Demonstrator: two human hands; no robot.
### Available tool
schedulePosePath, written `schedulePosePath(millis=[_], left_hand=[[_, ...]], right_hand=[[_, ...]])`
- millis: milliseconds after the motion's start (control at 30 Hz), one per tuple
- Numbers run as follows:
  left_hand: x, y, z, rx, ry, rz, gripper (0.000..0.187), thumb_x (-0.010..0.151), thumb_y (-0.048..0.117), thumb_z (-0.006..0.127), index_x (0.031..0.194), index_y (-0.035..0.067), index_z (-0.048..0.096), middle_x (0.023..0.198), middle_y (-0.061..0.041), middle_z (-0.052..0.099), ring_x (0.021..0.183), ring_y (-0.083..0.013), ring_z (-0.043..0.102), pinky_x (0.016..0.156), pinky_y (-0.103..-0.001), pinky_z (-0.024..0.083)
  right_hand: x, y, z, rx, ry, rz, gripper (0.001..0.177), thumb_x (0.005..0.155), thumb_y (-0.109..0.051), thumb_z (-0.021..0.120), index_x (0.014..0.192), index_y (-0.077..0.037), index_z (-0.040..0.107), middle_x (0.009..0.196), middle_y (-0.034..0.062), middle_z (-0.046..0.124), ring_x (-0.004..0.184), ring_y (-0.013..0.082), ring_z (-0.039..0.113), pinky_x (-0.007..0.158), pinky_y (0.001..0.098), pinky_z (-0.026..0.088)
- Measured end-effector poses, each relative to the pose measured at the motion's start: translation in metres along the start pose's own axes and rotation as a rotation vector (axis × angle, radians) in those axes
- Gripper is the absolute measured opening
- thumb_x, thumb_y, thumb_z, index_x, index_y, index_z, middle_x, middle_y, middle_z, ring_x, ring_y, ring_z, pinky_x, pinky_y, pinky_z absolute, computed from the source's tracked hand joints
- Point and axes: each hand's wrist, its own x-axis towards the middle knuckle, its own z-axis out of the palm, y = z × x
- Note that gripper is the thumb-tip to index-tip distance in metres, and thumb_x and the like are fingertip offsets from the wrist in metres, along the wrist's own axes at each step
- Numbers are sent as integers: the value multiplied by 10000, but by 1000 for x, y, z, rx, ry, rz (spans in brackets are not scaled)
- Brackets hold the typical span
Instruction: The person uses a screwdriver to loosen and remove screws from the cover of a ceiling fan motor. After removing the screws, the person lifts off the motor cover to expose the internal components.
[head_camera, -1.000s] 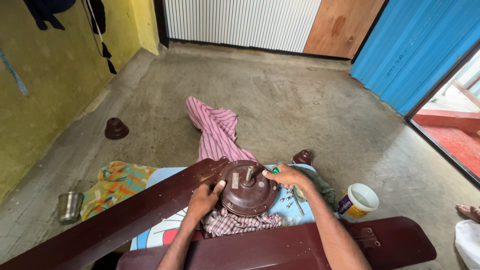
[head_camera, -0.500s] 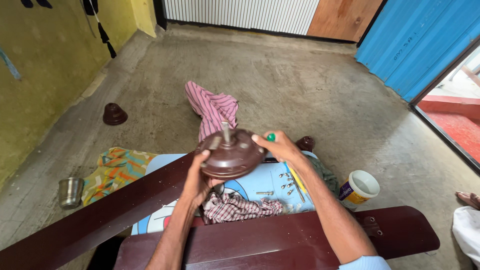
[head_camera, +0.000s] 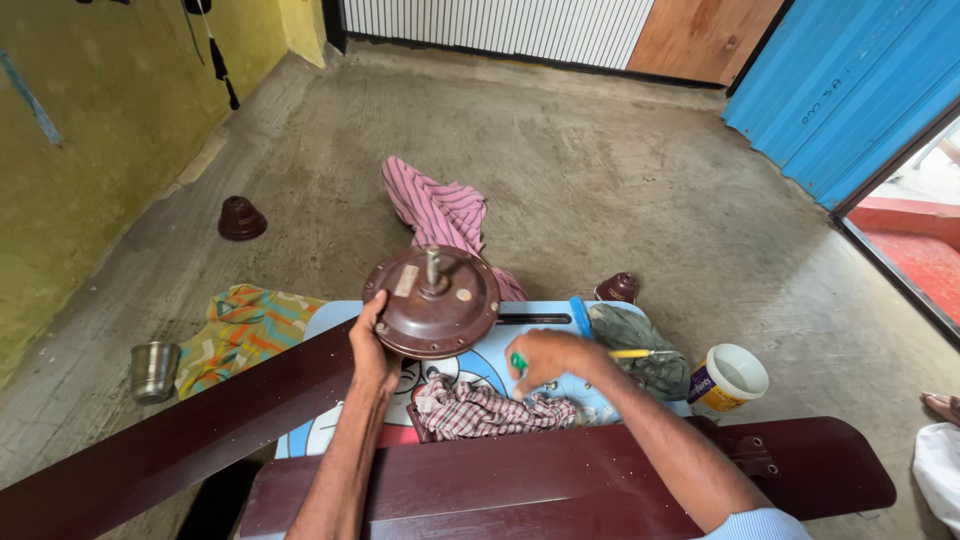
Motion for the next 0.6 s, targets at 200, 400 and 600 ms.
schedulePosePath(millis=[200,400,600], left_hand=[[-4,-20,11,223,11,-156,803,824,505,608,1477,80,415,1380,-248,561,1244,-410,607,1037,-612,484],[-9,-35,18,304,-70,-251,730,825,458,595,1449,116,432,1354,-254,579,1194,-433,645,1014,-636,516],[-10,-42,20,309,-133,-331,675,904,406,587,1458,35,480,1370,-245,627,1191,-372,659,1007,-589,513]], right_hand=[[-25,-7,17,-138,76,-25,124,790,-163,771,853,-63,734,867,149,754,875,326,731,769,466,552],[-49,2,2,-89,-79,106,164,790,-187,746,844,-34,726,836,160,749,815,304,742,733,463,558],[-82,-16,-46,100,163,76,254,890,-318,751,915,-68,716,757,116,713,713,234,700,704,417,540]])
